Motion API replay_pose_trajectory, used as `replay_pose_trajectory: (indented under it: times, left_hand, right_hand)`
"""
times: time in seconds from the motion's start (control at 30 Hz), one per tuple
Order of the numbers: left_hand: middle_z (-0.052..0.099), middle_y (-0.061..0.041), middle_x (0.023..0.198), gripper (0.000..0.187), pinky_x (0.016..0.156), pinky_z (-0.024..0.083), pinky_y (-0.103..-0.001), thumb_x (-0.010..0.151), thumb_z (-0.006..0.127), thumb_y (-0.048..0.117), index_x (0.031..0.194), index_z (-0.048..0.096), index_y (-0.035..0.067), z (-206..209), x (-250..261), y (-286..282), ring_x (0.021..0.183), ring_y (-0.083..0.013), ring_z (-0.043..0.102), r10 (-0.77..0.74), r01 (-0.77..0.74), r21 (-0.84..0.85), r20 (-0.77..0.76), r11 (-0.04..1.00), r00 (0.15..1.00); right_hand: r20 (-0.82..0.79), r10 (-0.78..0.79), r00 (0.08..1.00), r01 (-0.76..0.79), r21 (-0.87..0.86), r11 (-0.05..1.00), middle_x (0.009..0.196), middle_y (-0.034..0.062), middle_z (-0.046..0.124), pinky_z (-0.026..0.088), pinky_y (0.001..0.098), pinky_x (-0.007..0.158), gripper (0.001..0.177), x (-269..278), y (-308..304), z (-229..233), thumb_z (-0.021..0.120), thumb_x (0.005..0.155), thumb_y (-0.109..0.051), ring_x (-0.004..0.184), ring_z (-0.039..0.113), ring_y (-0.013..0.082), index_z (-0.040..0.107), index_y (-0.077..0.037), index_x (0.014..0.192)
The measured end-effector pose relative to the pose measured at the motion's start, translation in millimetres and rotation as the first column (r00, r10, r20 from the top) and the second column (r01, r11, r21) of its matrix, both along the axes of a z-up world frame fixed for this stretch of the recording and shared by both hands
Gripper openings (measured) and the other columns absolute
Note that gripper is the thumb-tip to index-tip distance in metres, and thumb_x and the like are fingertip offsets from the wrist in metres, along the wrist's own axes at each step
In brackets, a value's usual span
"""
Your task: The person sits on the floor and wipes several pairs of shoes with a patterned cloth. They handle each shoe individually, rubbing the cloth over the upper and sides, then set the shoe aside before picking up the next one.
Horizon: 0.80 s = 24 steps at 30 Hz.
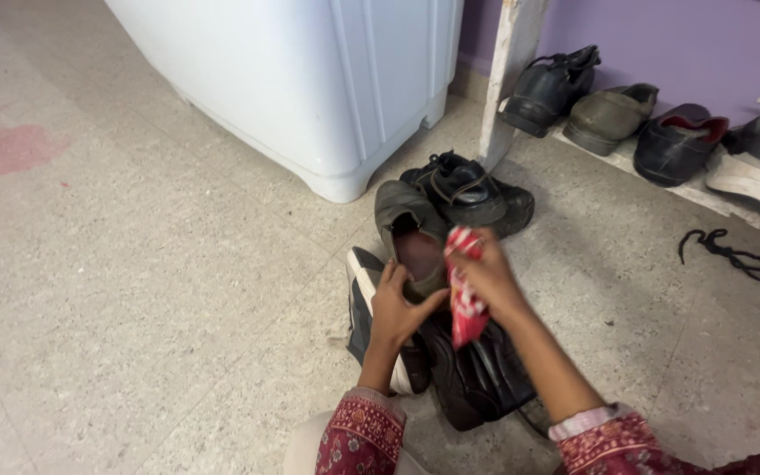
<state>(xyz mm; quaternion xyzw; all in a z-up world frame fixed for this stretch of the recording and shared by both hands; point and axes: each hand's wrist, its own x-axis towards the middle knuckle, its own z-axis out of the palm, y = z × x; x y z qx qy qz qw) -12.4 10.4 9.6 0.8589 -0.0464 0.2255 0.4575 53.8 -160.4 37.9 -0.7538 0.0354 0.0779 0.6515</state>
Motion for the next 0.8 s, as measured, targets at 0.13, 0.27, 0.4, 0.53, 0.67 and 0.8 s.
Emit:
replay_pose_trajectory:
  times: [0.13, 0.27, 0.4, 0.53, 0.67, 0.8]
  left_hand:
    - [0.054, -0.009, 0.079, 0.048, 0.067, 0.047, -0.034, 0.070, 0.091, 0.025, 0.075, 0.051, 0.000, -3.5, 2.5, -1.0, 0.072, -0.0214, 0.054, 0.077, -0.098, -0.288, -0.084, 0.953, 0.993]
    - [0.051, 0.001, 0.075, 0.045, 0.065, 0.043, -0.025, 0.074, 0.090, 0.015, 0.069, 0.046, 0.005, -7.2, 1.7, 9.4, 0.072, -0.0091, 0.049, -0.065, 0.045, -0.513, -0.021, 0.857, 0.998]
    - [0.043, 0.004, 0.074, 0.051, 0.060, 0.035, -0.023, 0.075, 0.090, 0.009, 0.065, 0.040, 0.008, -7.5, -7.4, 22.2, 0.069, -0.0054, 0.040, -0.186, 0.115, -0.544, -0.077, 0.831, 0.980]
    - [0.045, 0.005, 0.077, 0.052, 0.062, 0.038, -0.021, 0.080, 0.088, 0.008, 0.065, 0.038, 0.011, -8.2, -12.2, 21.1, 0.070, -0.0032, 0.043, -0.338, 0.235, -0.694, -0.014, 0.681, 0.941]
    - [0.047, 0.005, 0.077, 0.050, 0.060, 0.039, -0.021, 0.079, 0.088, 0.006, 0.065, 0.040, 0.012, -11.7, -5.6, 28.8, 0.068, -0.0032, 0.045, -0.427, 0.286, -0.700, -0.031, 0.655, 0.904]
    - [0.043, 0.006, 0.069, 0.049, 0.060, 0.039, -0.022, 0.078, 0.090, 0.008, 0.069, 0.041, 0.013, -18.9, 1.0, 46.8, 0.067, -0.0024, 0.043, -0.495, 0.293, -0.659, -0.139, 0.693, 0.858]
  right_hand:
    - [0.143, -0.111, 0.983, 0.097, 0.104, 0.990, 0.119, 0.0130, 0.061, 0.056, 0.0326, 0.087, 0.064, 16.2, -11.9, 9.9, 0.079, 0.084, -0.013, 0.103, 0.064, 0.0199, 0.044, -0.003, 0.136]
    - [0.263, 0.076, 0.962, -0.044, -0.125, 0.991, 0.144, 0.0162, 0.030, 0.047, 0.0337, 0.110, 0.087, 12.0, -7.0, 11.0, 0.085, 0.075, -0.010, 0.132, 0.046, 0.0250, 0.036, -0.004, 0.147]
    - [0.438, 0.338, 0.833, -0.212, -0.312, 0.926, 0.153, 0.0138, 0.019, 0.042, 0.0410, 0.114, 0.084, -1.2, 3.0, 16.0, 0.077, 0.080, -0.005, 0.146, 0.032, 0.0331, 0.040, -0.007, 0.155]
    - [0.411, 0.387, 0.825, -0.292, -0.276, 0.916, 0.153, 0.0147, 0.026, 0.040, 0.0409, 0.116, 0.077, -3.7, -4.8, 38.8, 0.070, 0.088, -0.012, 0.146, 0.038, 0.0330, 0.038, -0.015, 0.158]
    - [0.454, 0.364, 0.813, -0.188, -0.388, 0.902, 0.156, 0.0135, 0.043, 0.041, 0.0455, 0.116, 0.067, -5.3, -15.1, 52.1, 0.065, 0.097, -0.017, 0.145, 0.046, 0.0318, 0.035, -0.013, 0.157]
    - [0.382, 0.503, 0.775, -0.233, -0.567, 0.790, 0.160, 0.0139, 0.041, 0.039, 0.0474, 0.115, 0.056, -20.5, -1.7, 30.0, 0.061, 0.096, -0.010, 0.145, 0.040, 0.0332, 0.047, -0.014, 0.150]
